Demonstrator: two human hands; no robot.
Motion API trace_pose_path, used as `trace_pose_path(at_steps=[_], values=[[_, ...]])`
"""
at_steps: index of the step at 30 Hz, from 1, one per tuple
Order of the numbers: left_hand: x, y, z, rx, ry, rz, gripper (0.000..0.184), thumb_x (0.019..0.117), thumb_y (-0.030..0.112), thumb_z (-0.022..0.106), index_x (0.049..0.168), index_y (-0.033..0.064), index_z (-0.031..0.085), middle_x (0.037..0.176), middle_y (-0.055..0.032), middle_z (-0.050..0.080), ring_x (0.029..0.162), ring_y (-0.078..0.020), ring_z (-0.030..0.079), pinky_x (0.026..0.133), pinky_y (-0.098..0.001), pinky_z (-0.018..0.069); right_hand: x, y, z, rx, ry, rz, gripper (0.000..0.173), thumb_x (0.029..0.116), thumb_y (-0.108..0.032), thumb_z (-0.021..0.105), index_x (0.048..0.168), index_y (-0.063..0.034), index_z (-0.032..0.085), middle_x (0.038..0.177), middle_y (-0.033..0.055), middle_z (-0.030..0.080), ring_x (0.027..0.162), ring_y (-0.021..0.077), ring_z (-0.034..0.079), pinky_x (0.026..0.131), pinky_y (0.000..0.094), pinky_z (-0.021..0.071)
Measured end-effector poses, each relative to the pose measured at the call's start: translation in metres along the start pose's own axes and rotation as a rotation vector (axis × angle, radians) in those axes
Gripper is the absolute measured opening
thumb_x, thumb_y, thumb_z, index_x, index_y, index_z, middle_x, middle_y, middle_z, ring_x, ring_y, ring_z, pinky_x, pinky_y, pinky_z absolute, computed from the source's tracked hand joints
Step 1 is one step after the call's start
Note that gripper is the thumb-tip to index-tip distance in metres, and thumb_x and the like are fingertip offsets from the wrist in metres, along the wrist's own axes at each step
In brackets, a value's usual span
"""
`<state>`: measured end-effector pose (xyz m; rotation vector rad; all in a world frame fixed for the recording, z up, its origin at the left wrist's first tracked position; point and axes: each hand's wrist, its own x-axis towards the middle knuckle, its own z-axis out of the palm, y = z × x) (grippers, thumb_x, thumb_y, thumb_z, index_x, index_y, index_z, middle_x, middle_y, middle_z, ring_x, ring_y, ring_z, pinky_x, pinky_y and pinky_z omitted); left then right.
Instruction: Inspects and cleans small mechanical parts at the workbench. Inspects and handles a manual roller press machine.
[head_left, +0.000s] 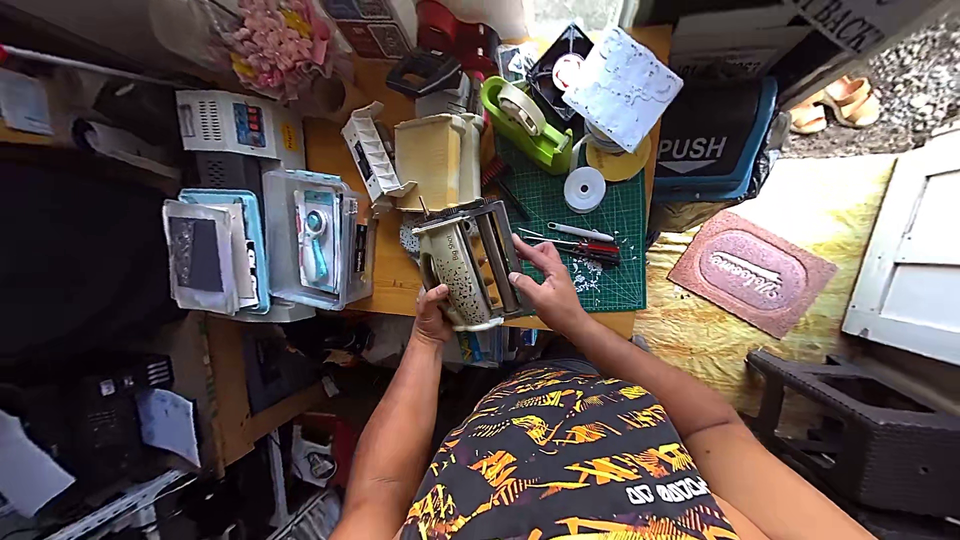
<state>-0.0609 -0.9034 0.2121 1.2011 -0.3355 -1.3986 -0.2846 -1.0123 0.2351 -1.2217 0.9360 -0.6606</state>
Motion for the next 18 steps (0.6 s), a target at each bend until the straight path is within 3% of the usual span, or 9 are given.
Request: trace_pose_path(at_steps=[1,3,7,10,12,14,18], values=[[-0.009,-0.001,0.004,-0.077,0.007,0.045,0.054,0.0707,0.051,0.088,0.111,0.0205,0.070,0.096,-0.0013,0.077,0.085,-0.0135,0.075,0.074,-0.0364,0.0646,-0.006,-0.018,0.001,-0.062,-0.021,-0.081,0.058,0.0940,-0.021,0.063,0.151,-0.0129,0.055,0.124,0.0116,0.056,0.113,0.0222,0.053,0.094,0.0415,0.0494],[-0.023,-0.002,0.011,-0.209,-0.014,0.156,0.043,0.0745,0.048,0.086,0.107,0.0214,0.074,0.096,-0.0007,0.078,0.087,-0.0120,0.075,0.077,-0.0345,0.0644,-0.012,-0.044,0.004,-0.139,-0.069,-0.214,0.053,0.0948,-0.020,0.061,0.148,-0.0131,0.058,0.131,0.0102,0.056,0.124,0.0226,0.051,0.102,0.0427,0.0485],[-0.046,-0.008,0.015,-0.449,-0.092,0.273,0.036,0.0815,0.042,0.081,0.109,0.0178,0.077,0.100,-0.0038,0.078,0.092,-0.0142,0.075,0.082,-0.0364,0.0634,-0.019,-0.071,0.011,-0.140,-0.232,-0.364,0.047,0.1009,-0.022,0.049,0.144,-0.0063,0.060,0.149,0.0135,0.048,0.139,0.0237,0.046,0.113,0.0421,0.0455],[-0.061,-0.015,0.020,-0.560,-0.043,0.351,0.035,0.0817,0.042,0.080,0.106,0.0172,0.078,0.097,-0.0028,0.078,0.088,-0.0121,0.075,0.080,-0.0336,0.0633,-0.018,-0.083,0.016,-0.047,-0.354,-0.373,0.055,0.1079,-0.034,0.035,0.144,-0.0002,0.058,0.149,0.0156,0.049,0.134,0.0222,0.051,0.110,0.0399,0.0474],[-0.071,-0.024,0.017,-0.640,-0.056,0.386,0.039,0.0829,0.046,0.079,0.108,0.0161,0.077,0.098,-0.0028,0.078,0.089,-0.0116,0.075,0.082,-0.0325,0.0629,-0.019,-0.087,0.019,0.052,-0.424,-0.321,0.061,0.1076,-0.038,0.032,0.152,0.0019,0.045,0.150,0.0166,0.053,0.124,0.0215,0.062,0.103,0.0418,0.0541],[-0.080,-0.030,0.012,-0.725,-0.118,0.386,0.043,0.0841,0.048,0.077,0.112,0.0154,0.076,0.101,-0.0029,0.078,0.092,-0.0117,0.075,0.084,-0.0318,0.0626,-0.023,-0.092,0.026,0.159,-0.480,-0.261,0.063,0.1054,-0.035,0.033,0.158,-0.0005,0.034,0.149,0.0157,0.055,0.115,0.0201,0.067,0.098,0.0415,0.0565],[-0.104,-0.029,0.005,-0.796,-0.118,0.395,0.040,0.0904,0.050,0.070,0.109,0.0147,0.076,0.096,-0.0020,0.077,0.089,-0.0106,0.074,0.080,-0.0296,0.0623,-0.037,-0.103,0.052,0.170,-0.510,-0.289,0.061,0.1040,-0.026,0.035,0.160,-0.0045,0.028,0.146,0.0158,0.057,0.112,0.0222,0.068,0.095,0.0415,0.0586]])
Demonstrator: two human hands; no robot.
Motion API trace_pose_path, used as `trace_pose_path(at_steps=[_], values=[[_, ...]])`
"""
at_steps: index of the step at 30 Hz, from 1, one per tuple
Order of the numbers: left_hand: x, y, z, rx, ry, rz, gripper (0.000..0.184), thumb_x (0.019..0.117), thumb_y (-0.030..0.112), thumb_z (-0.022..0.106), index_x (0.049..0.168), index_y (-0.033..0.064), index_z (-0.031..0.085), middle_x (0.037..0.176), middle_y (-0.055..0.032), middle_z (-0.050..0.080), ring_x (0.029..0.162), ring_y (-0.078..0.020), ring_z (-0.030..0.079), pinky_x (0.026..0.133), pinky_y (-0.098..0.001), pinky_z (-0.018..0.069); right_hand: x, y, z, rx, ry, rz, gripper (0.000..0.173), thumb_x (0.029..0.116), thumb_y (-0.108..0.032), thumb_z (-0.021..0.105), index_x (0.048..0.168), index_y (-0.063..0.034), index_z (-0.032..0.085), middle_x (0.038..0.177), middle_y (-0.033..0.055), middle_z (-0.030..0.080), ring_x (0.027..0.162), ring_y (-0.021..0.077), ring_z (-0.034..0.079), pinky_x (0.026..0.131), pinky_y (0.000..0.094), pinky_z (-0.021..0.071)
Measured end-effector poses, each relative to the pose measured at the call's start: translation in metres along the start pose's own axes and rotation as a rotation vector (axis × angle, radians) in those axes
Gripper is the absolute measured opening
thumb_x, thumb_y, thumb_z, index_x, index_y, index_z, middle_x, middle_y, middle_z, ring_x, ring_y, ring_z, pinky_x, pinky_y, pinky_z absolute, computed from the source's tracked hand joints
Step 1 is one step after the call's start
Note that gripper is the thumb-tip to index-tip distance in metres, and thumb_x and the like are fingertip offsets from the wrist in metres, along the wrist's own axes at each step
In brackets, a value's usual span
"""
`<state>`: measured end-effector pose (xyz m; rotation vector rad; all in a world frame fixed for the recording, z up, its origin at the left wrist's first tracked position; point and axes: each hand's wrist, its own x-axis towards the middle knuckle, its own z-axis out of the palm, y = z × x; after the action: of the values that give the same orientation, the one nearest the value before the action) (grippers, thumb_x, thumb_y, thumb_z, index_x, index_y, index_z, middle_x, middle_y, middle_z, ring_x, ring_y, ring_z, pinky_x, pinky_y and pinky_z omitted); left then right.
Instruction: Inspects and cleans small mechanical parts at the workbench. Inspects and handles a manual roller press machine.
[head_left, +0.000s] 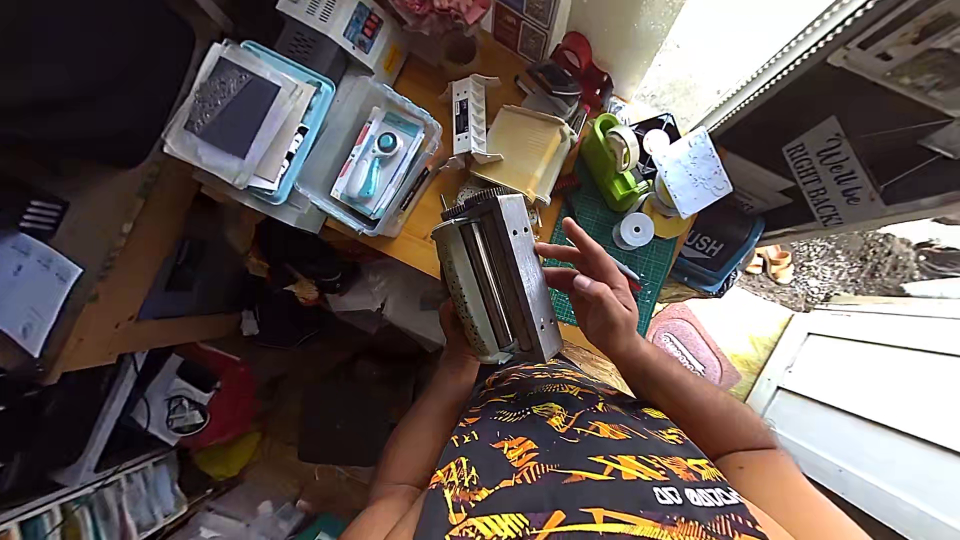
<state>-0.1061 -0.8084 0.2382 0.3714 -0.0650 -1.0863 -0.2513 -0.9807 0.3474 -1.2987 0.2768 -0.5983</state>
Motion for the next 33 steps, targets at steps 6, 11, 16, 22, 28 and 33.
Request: trace_pose_path(at_steps=[6,11,16,22,28,33], values=[[-0.022,0.033,-0.006,-0.034,0.059,0.089,0.037,0.0868,0.047,0.074,0.104,0.0141,0.077,0.092,-0.0034,0.077,0.086,-0.0112,0.074,0.080,-0.0307,0.0625,0.023,-0.022,0.065,-0.767,-0.033,-0.189,0.074,0.1082,-0.048,0.038,0.159,0.0057,0.029,0.168,0.0222,0.024,0.156,0.0289,0.027,0.127,0.0470,0.0302],[-0.045,0.064,-0.022,-0.142,0.056,0.108,0.031,0.0854,0.038,0.076,0.099,0.0105,0.076,0.091,-0.0054,0.076,0.086,-0.0121,0.074,0.080,-0.0305,0.0617,0.039,0.001,0.141,-1.019,-0.257,-0.204,0.086,0.1031,-0.063,0.032,0.162,0.0000,0.027,0.171,0.0200,0.019,0.160,0.0363,0.010,0.129,0.0596,0.0089],[-0.070,0.112,-0.034,-0.035,0.147,0.122,0.030,0.0846,0.040,0.077,0.098,0.0127,0.074,0.088,-0.0040,0.076,0.082,-0.0107,0.074,0.077,-0.0297,0.0623,0.046,0.018,0.184,-0.900,-0.320,-0.166,0.089,0.1045,-0.063,0.026,0.162,0.0048,0.021,0.171,0.0210,0.015,0.160,0.0345,0.007,0.131,0.0559,0.0072],[-0.090,0.159,-0.037,-0.035,0.066,0.040,0.031,0.0837,0.040,0.080,0.102,0.0154,0.077,0.092,-0.0022,0.077,0.086,-0.0096,0.074,0.081,-0.0295,0.0621,0.045,0.031,0.217,-0.718,-0.280,-0.118,0.091,0.1049,-0.063,0.027,0.164,0.0036,0.008,0.173,0.0196,0.004,0.161,0.0332,0.001,0.132,0.0553,0.0068],[-0.098,0.180,-0.043,-0.029,0.042,-0.021,0.038,0.0806,0.045,0.083,0.105,0.0174,0.076,0.096,-0.0028,0.077,0.089,-0.0108,0.074,0.083,-0.0314,0.0623,0.047,0.037,0.237,-0.557,-0.246,-0.059,0.088,0.1049,-0.065,0.026,0.166,-0.0059,0.004,0.174,0.0145,-0.001,0.161,0.0315,0.001,0.131,0.0582,0.0120],[-0.104,0.184,-0.045,-0.039,0.081,-0.034,0.042,0.0784,0.052,0.082,0.106,0.0202,0.074,0.094,-0.0014,0.076,0.087,-0.0100,0.074,0.080,-0.0311,0.0626,0.049,0.038,0.247,-0.651,-0.229,0.009,0.091,0.1033,-0.070,0.014,0.166,-0.0057,0.003,0.174,0.0146,-0.002,0.161,0.0263,0.004,0.131,0.0516,0.0144]])
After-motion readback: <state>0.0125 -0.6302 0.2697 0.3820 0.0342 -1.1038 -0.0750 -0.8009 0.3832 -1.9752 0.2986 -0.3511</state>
